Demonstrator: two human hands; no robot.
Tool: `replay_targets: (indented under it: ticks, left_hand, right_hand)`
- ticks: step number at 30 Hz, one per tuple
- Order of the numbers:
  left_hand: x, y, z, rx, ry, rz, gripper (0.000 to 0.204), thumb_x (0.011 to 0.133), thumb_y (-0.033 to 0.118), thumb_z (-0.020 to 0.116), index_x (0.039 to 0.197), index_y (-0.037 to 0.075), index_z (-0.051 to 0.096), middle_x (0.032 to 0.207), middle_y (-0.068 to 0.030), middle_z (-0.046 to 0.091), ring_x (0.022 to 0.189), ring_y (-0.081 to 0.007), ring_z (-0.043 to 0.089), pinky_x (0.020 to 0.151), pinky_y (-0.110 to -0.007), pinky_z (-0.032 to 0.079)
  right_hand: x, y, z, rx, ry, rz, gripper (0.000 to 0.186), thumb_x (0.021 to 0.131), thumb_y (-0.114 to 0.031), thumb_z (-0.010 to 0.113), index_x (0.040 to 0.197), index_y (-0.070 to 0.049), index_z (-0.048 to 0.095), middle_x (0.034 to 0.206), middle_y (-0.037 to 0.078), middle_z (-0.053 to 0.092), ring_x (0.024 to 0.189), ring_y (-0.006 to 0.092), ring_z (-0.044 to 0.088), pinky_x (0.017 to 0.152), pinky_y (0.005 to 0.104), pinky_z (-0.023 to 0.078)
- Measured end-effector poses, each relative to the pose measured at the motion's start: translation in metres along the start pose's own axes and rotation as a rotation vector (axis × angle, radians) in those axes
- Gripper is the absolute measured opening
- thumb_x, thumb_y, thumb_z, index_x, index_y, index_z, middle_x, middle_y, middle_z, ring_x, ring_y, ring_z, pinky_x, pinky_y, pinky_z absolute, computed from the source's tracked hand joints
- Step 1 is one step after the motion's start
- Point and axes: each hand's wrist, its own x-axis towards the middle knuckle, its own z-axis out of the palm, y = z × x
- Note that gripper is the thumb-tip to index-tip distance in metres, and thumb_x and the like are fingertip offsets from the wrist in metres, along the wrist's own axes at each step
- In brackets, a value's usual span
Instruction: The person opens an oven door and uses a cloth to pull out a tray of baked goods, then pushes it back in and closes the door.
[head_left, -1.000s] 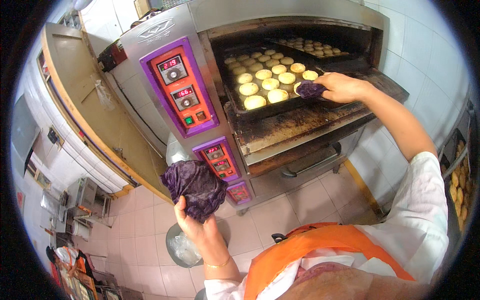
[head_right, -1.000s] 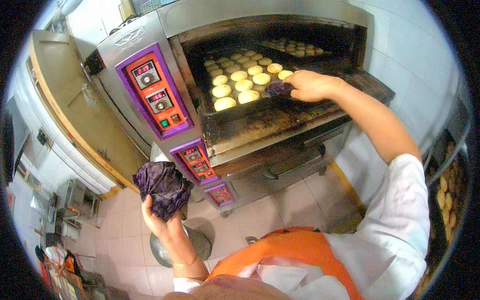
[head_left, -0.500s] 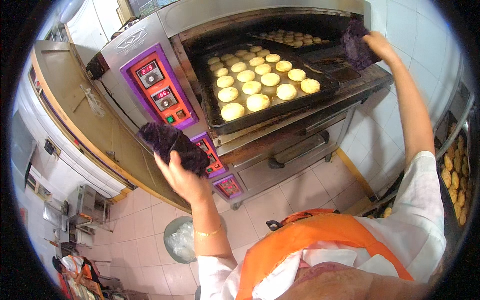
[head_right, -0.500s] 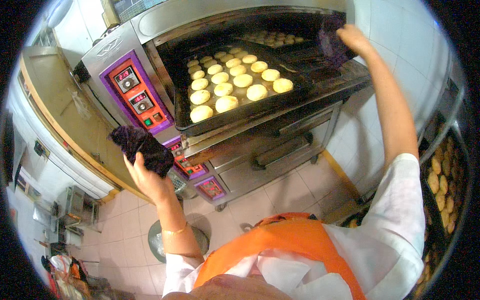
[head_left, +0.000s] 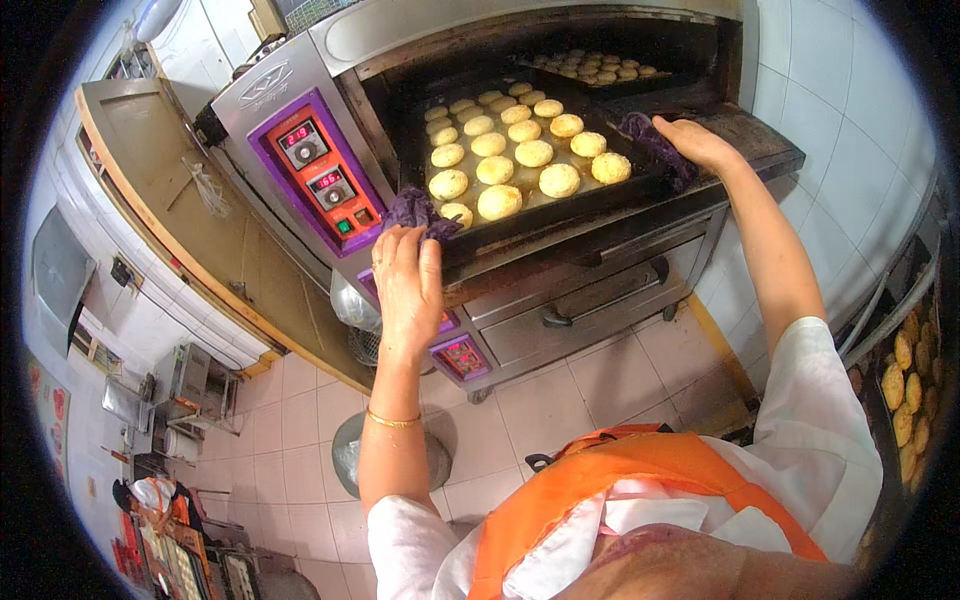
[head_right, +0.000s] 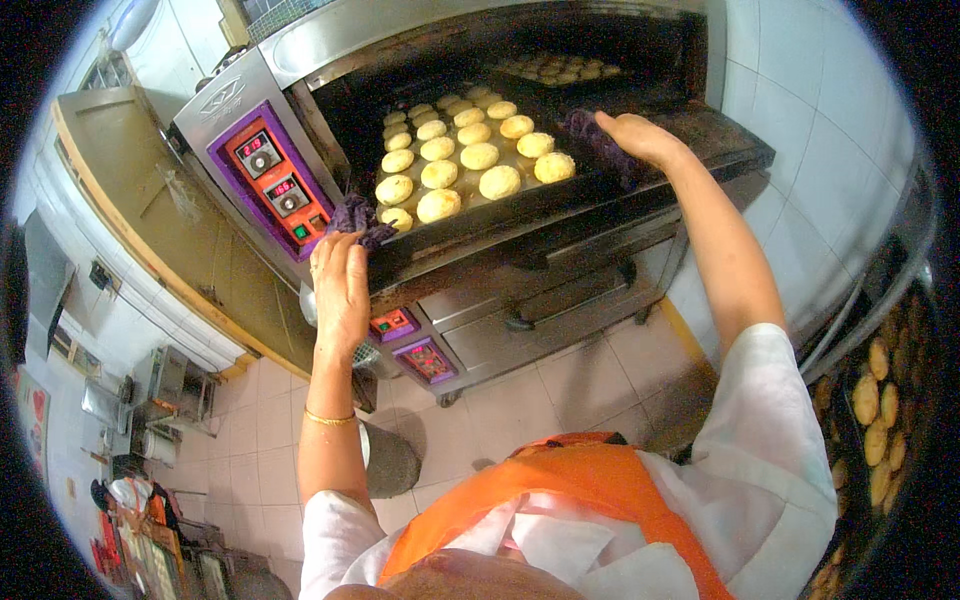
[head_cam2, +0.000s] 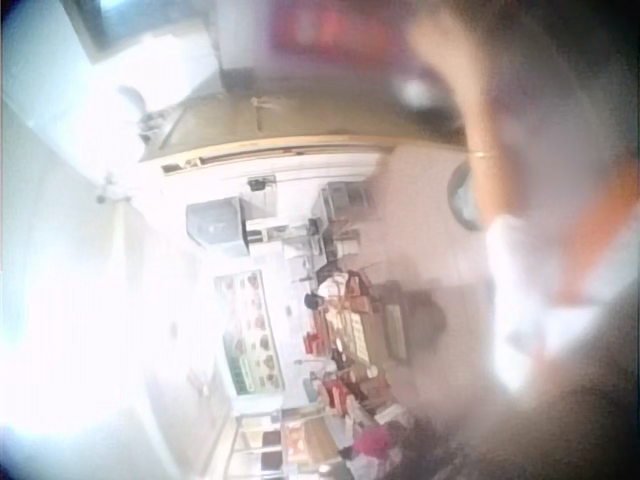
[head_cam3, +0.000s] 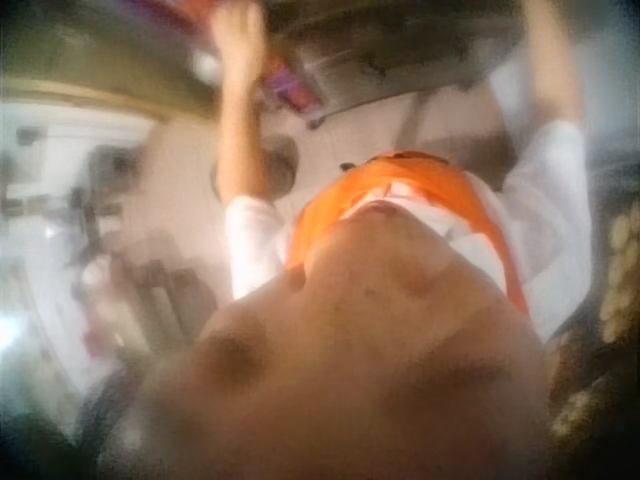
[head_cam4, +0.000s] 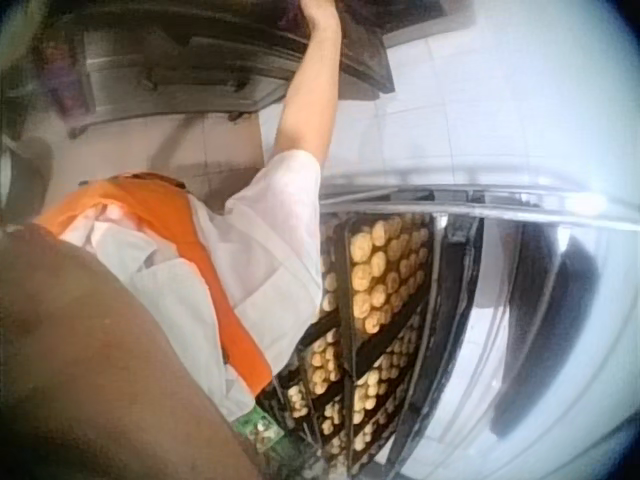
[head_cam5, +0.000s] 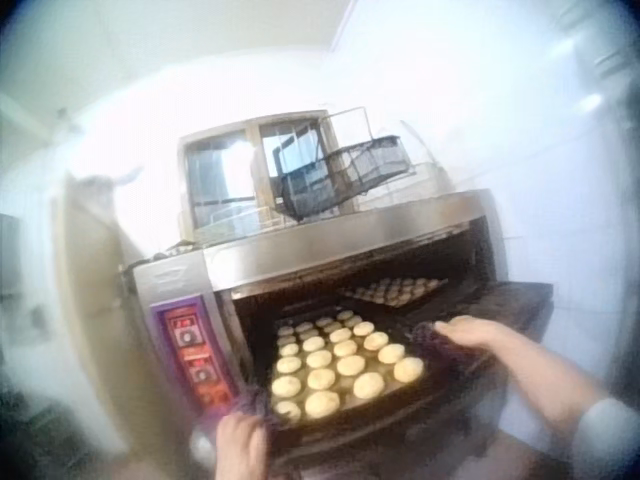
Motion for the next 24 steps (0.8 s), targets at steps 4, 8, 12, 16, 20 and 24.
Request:
replay_targets:
  ticks: [4, 8, 12, 16, 20, 24]
  left_hand:
    - [-0.001, -0.003, -0.007, -0.043, 0.000, -0.004, 0.025, 0.087, 0.013, 0.052, 0.105, -0.004, 0.057, 0.105, -0.0219, 0.054, 0.104, -0.0371, 0.048, 0.095, -0.043, 0.035]
    - [-0.008, -0.008, -0.012, -0.046, 0.032, 0.028, 0.025, 0.082, 0.009, 0.059, 0.103, -0.004, 0.054, 0.107, -0.0204, 0.052, 0.105, -0.0370, 0.047, 0.095, -0.043, 0.034]
    - [-0.027, -0.033, -0.016, -0.122, 0.093, 0.039, 0.024, 0.081, 0.007, 0.060, 0.103, -0.002, 0.052, 0.108, -0.0187, 0.051, 0.111, -0.0364, 0.045, 0.098, -0.043, 0.033]
    - [-0.038, -0.062, -0.018, -0.328, 0.223, -0.052, 0.021, 0.089, 0.008, 0.052, 0.108, -0.002, 0.052, 0.111, -0.0148, 0.054, 0.109, -0.0285, 0.050, 0.097, -0.036, 0.035]
    - [-0.048, -0.081, -0.012, -1.022, 0.389, -0.434, 0.026, 0.098, 0.019, 0.045, 0.113, -0.001, 0.051, 0.114, -0.0096, 0.055, 0.104, -0.0192, 0.052, 0.093, -0.031, 0.040]
    - [-0.048, -0.074, -0.035, -1.594, 0.595, -0.674, 0.030, 0.099, 0.024, 0.044, 0.121, 0.004, 0.043, 0.115, -0.0069, 0.054, 0.102, -0.0201, 0.054, 0.090, -0.036, 0.047]
  right_hand:
    - [-0.008, -0.008, 0.015, -0.339, 0.027, -0.035, 0.057, 0.083, -0.040, 0.058, 0.105, 0.012, 0.059, 0.108, 0.029, 0.060, 0.101, 0.0354, 0.059, 0.086, 0.0384, 0.045]
    - [-0.029, -0.011, 0.015, -0.388, 0.061, -0.061, 0.055, 0.080, -0.038, 0.060, 0.101, 0.013, 0.059, 0.102, 0.030, 0.060, 0.096, 0.0373, 0.060, 0.081, 0.0399, 0.046]
    - [-0.081, -0.037, 0.018, -0.351, 0.015, -0.008, 0.059, 0.080, -0.039, 0.059, 0.107, 0.013, 0.056, 0.112, 0.031, 0.056, 0.105, 0.0383, 0.056, 0.089, 0.0404, 0.043]
    - [-0.120, -0.041, 0.038, -0.236, 0.132, 0.021, 0.062, 0.082, -0.040, 0.057, 0.113, 0.013, 0.053, 0.115, 0.031, 0.055, 0.110, 0.0384, 0.054, 0.093, 0.0394, 0.042]
    - [-0.165, -0.054, 0.060, 0.100, 0.175, 0.073, 0.049, 0.087, -0.038, 0.053, 0.103, 0.008, 0.054, 0.098, 0.018, 0.059, 0.091, 0.0220, 0.054, 0.080, 0.0336, 0.042]
    - [-0.207, -0.082, 0.082, 0.060, 0.215, 0.011, 0.045, 0.089, -0.043, 0.051, 0.084, 0.002, 0.049, 0.077, 0.006, 0.048, 0.073, 0.0135, 0.043, 0.066, 0.0309, 0.039]
